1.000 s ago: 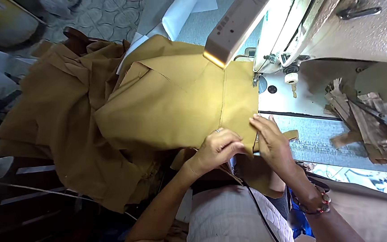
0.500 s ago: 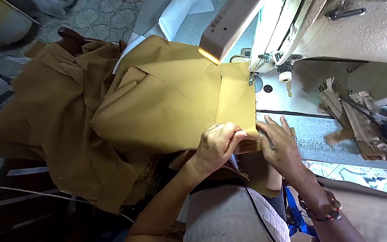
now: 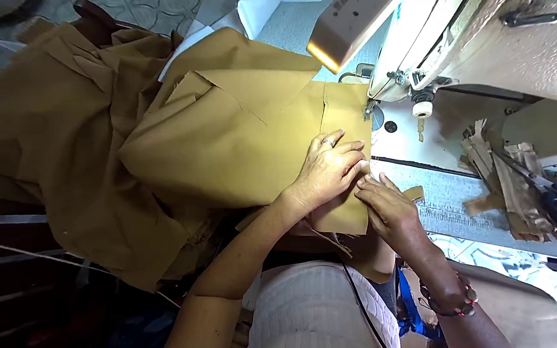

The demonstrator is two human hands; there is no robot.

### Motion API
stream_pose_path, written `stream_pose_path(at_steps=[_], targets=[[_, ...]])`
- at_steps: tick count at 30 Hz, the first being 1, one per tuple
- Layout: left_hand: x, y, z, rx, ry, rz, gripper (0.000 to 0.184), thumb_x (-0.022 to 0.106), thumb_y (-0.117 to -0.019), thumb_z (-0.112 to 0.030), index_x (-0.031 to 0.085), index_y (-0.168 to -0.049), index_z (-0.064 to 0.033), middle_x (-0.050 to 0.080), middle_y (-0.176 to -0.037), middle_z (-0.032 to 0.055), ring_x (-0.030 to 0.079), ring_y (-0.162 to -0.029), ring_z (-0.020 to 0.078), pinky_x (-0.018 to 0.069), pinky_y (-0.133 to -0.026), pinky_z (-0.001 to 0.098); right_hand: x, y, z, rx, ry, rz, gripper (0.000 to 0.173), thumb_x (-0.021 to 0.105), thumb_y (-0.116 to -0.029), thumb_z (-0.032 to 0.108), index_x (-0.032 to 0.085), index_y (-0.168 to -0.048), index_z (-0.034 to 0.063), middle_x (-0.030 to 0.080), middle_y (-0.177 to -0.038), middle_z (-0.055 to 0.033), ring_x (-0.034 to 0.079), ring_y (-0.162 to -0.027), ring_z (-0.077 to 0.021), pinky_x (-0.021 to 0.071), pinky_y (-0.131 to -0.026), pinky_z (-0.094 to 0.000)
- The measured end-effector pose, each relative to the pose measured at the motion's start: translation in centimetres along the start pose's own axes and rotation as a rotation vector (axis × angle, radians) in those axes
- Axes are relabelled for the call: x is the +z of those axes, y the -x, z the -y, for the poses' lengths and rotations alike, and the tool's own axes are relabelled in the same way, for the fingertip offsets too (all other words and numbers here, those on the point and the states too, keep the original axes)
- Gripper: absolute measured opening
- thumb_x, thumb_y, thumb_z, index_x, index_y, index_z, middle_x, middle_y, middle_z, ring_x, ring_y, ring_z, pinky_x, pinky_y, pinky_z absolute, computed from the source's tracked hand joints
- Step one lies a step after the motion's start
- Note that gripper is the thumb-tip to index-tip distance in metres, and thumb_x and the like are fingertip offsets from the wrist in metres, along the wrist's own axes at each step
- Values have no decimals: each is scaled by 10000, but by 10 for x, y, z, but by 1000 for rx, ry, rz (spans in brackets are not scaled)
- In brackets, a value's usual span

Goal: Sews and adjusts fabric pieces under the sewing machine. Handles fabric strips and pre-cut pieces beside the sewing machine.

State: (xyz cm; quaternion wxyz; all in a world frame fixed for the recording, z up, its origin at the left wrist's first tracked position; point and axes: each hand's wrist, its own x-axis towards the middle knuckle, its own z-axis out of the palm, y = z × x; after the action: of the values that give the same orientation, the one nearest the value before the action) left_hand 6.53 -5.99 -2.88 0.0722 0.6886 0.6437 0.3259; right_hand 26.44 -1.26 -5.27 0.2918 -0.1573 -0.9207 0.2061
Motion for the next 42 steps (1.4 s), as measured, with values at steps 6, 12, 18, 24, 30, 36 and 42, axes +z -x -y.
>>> stream_pose_path(at_steps=[6,12,18,24,30,36,42], targets=[[4,8,6,-71,-30,42,307,548,-1027,-300,781,-1180,-171,650,-1407,48,431,-1434,464,77,-1099,832,-1,1,0,-4,25,7,209,578,-912,-12,763,-1011,-12,756,-1129,-172,691,-1182,-342,486,-1089,-517],[-5,13,13,-19,-49,131,394,623,-974,-393,736,-1288,-183,581,-1491,45,344,-1490,453,61,-1101,838,-1,3,-1,20,4,13,222,565,-922,-4,758,-1033,-7,752,-1150,-163,680,-1204,-330,483,-1097,-497],[-7,5,22,-9,-45,128,378,637,-963,-386,749,-1268,-192,613,-1455,48,409,-1452,456,67,-1085,850,3,-7,-6,9,-32,-16,210,575,-896,-26,760,-996,-11,766,-1095,-154,698,-1175,-314,492,-1092,-492],[-9,-5,26,-7,-33,141,378,646,-965,-351,740,-1280,-163,610,-1457,63,401,-1454,466,58,-1088,847,3,-20,-12,11,-31,-21,216,561,-888,-37,758,-977,-29,762,-1099,-168,700,-1166,-332,491,-1086,-503],[-5,-26,50,35,-36,158,402,634,-968,-415,739,-1286,-193,603,-1467,50,400,-1456,460,62,-1080,852,0,-40,-21,35,-64,-1,232,542,-864,-74,746,-972,-55,759,-1086,-191,703,-1147,-370,486,-1081,-535],[-7,-48,61,28,-43,179,417,633,-970,-425,735,-1291,-178,597,-1473,49,388,-1467,447,55,-1093,834,-2,-59,-36,27,-52,12,244,527,-891,-82,748,-990,-46,756,-1104,-189,705,-1142,-375,485,-1080,-555],[-8,-63,68,13,-21,181,434,642,-967,-409,730,-1293,-136,598,-1470,64,375,-1473,451,62,-1093,828,2,-68,-46,23,-54,-24,239,541,-882,-89,753,-986,-50,755,-1102,-202,698,-1151,-395,469,-1094,-558]])
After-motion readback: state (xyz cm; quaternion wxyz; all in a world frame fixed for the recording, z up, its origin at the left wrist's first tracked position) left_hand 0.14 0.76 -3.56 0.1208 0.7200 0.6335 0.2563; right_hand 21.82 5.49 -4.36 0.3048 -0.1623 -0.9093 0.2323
